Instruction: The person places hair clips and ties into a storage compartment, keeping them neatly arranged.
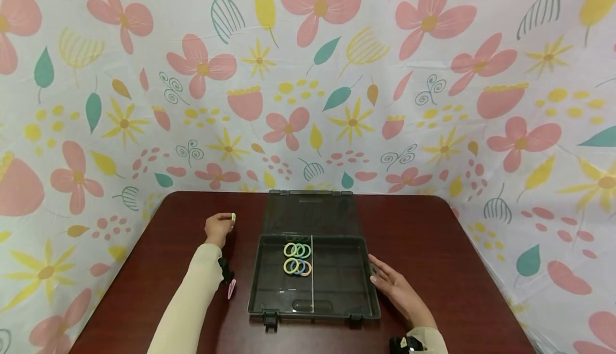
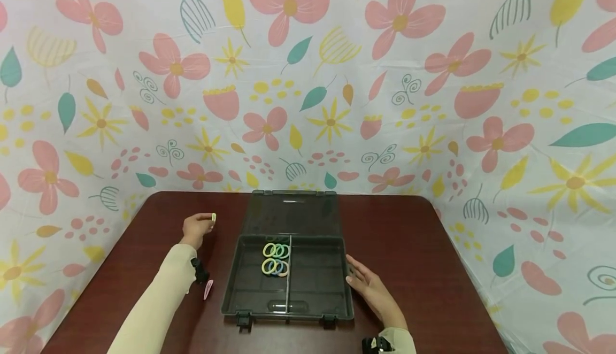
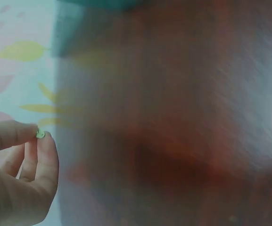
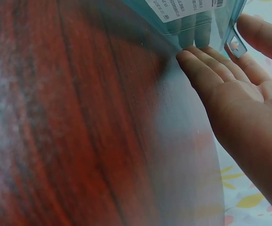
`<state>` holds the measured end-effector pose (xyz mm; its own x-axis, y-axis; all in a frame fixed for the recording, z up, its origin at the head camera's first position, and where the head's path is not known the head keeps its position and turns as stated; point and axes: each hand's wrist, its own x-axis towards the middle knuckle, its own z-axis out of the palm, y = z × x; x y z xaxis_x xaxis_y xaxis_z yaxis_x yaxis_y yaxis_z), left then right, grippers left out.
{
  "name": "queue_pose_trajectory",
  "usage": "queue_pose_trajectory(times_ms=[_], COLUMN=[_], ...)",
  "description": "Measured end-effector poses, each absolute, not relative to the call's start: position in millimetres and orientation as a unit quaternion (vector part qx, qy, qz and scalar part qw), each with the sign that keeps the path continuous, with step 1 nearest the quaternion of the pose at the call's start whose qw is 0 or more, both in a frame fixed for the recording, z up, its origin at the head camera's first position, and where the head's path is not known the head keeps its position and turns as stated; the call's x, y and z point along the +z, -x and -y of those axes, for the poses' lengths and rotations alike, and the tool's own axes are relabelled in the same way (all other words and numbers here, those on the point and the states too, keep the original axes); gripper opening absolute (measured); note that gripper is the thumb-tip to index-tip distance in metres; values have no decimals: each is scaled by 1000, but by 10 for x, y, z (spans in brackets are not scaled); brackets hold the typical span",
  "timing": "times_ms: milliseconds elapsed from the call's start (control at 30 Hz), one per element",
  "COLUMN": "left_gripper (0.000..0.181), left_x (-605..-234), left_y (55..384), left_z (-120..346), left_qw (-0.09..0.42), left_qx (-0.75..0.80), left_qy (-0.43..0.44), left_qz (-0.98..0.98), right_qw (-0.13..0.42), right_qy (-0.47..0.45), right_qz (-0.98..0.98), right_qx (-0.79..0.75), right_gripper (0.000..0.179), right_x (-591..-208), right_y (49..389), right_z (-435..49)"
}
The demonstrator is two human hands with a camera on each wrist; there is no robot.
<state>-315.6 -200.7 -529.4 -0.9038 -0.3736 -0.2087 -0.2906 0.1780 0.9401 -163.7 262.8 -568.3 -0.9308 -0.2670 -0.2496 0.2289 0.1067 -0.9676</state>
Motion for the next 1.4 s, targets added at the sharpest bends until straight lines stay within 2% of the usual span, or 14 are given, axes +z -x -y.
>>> queue_pose_trajectory(times_ms=[267,600,1133,1400], left_gripper=[30,32,28,26], left_x=[-4886,-4635,-4850,-5067], left_y=[3183,3098,2752,2551], left_z=[1707,983,-130,-593], left_qw=[65,51,-49,-93], left_qx=[-698,-759,-787,-793], left_qy=[-179,-113,-61,-71], left_qz=[691,639,611,598], right_qw=[190,178,175,166], right_qy=[30,26,37,22], right_qz=[-713,-720,-731,-730], right_qx=[-674,-671,-658,-663], right_gripper=[61,60,61,61], right_x=[-5681,-5671,-5649,-5630], right_y=[1633,1648,1631,1631], right_z=[-2641,-2627,-2615,-2587])
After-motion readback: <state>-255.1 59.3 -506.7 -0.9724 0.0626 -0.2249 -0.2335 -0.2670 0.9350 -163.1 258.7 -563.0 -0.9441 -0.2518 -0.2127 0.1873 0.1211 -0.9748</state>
